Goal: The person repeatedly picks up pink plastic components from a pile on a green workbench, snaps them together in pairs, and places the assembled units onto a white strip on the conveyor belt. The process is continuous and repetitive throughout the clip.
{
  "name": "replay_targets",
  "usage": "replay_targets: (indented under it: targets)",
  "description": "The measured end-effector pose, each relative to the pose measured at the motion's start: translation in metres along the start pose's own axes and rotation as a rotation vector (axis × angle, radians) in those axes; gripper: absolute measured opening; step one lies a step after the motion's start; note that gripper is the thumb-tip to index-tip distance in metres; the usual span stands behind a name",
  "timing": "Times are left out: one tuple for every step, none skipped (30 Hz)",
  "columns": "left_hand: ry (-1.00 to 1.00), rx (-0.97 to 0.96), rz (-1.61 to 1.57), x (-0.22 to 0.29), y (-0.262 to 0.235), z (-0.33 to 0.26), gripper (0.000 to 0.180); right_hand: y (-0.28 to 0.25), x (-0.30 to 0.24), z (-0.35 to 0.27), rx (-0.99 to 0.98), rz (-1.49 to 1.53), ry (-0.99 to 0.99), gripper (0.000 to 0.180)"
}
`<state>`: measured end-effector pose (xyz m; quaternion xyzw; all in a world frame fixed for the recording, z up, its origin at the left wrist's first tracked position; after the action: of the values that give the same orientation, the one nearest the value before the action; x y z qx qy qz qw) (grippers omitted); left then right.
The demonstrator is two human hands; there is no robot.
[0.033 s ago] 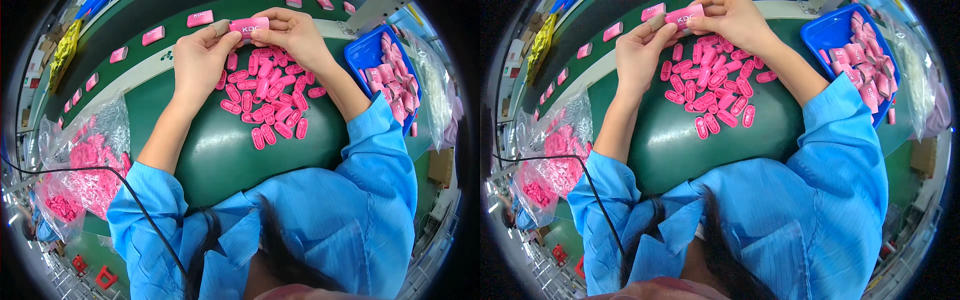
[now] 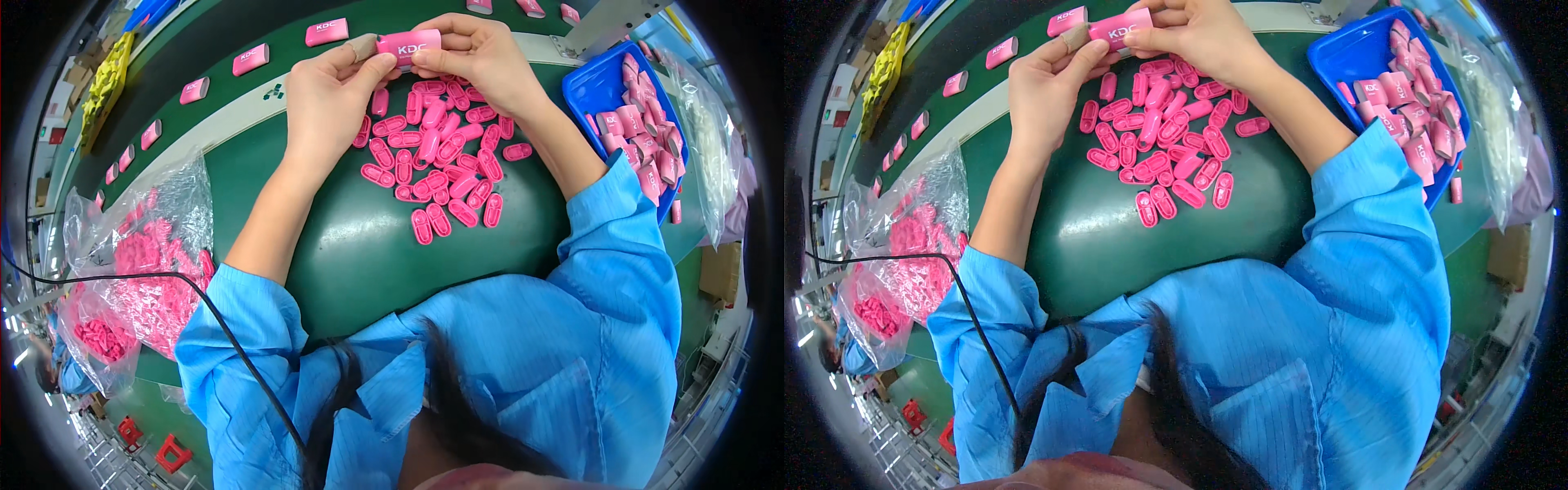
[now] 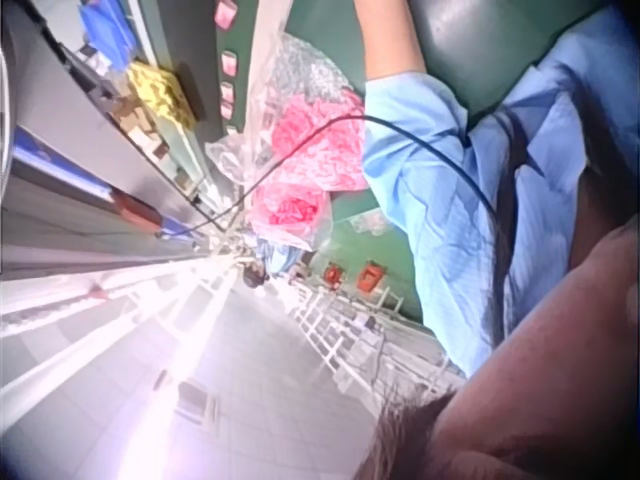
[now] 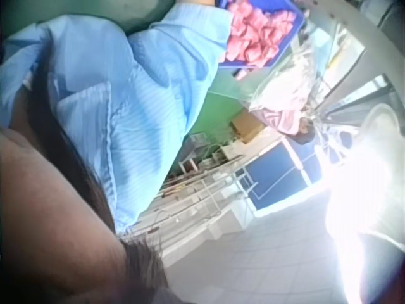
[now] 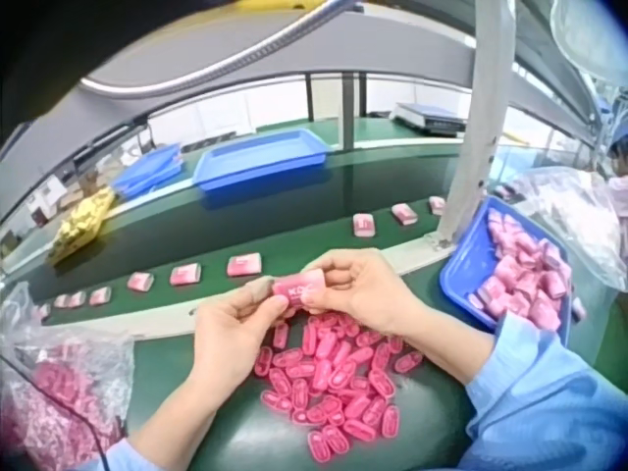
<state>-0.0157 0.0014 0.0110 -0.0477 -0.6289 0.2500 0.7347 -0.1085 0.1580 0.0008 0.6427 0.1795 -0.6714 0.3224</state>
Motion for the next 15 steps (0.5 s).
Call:
replay_targets:
  targets:
    - [-0.004,-0.015,-0.021,0.000,0.000,0.000,0.030,-0.001,-0.001,0.001,-0.011,0.012,-0.005,0.029]
    - [-0.012,-0.032,-0.045,-0.001,0.001,0.000,0.030,-0.002,0.001,0.000,-0.019,0.022,-0.005,0.029]
    - [-0.002,-0.003,-0.059,-0.001,0.002,-0.001,0.029,-0.002,0.001,0.000,-0.028,0.033,-0.004,0.029]
    - [0.007,0.026,-0.074,0.001,0.004,-0.002,0.028,-0.002,0.001,0.000,-0.025,0.029,-0.012,0.028]
    - [0.014,0.055,-0.087,0.001,0.005,-0.003,0.028,-0.001,0.002,0.000,-0.024,0.026,-0.019,0.028]
    - [0.031,0.069,-0.028,-0.001,0.006,-0.005,0.026,0.000,0.002,0.000,-0.023,0.024,-0.025,0.028]
    - [0.048,0.083,0.032,-0.003,0.006,-0.006,0.025,0.001,0.001,-0.001,-0.010,-0.024,-0.042,0.028]
    - [0.065,0.095,0.088,-0.004,0.008,-0.007,0.024,0.003,-0.001,-0.002,0.005,-0.075,-0.058,0.028]
    - [0.112,0.116,0.153,-0.003,0.008,-0.009,0.024,0.005,-0.002,-0.005,0.019,-0.126,-0.074,0.028]
    - [0.160,0.137,0.217,-0.002,0.009,-0.010,0.023,0.007,-0.001,-0.007,0.032,-0.148,-0.104,0.028]
    - [0.213,0.159,0.284,0.002,0.008,-0.010,0.023,0.010,-0.003,-0.009,0.045,-0.171,-0.141,0.028]
    - [0.209,0.126,0.302,0.002,0.009,-0.010,0.023,0.012,-0.005,-0.010,0.058,-0.194,-0.178,0.029]
    - [0.206,0.093,0.321,0.000,0.009,-0.010,0.024,0.010,-0.002,-0.009,0.044,-0.131,-0.112,0.029]
    - [0.210,0.067,0.341,0.002,0.009,-0.008,0.024,0.005,0.000,-0.006,0.026,-0.071,-0.055,0.029]
    - [0.193,0.016,0.294,0.002,0.007,-0.005,0.024,0.002,0.002,-0.002,0.009,-0.012,0.002,0.029]
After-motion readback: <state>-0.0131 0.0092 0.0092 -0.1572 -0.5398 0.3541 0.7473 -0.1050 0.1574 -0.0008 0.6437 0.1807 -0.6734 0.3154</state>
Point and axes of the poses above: each hand's wrist, its own z-axis towards the middle knuckle, its own y-axis out of the palm, x = y × z, the point moved 3 cm from there along z, towards the middle knuckle, and after that the axes turned 12 degrees about z, right-handed, at the moved point
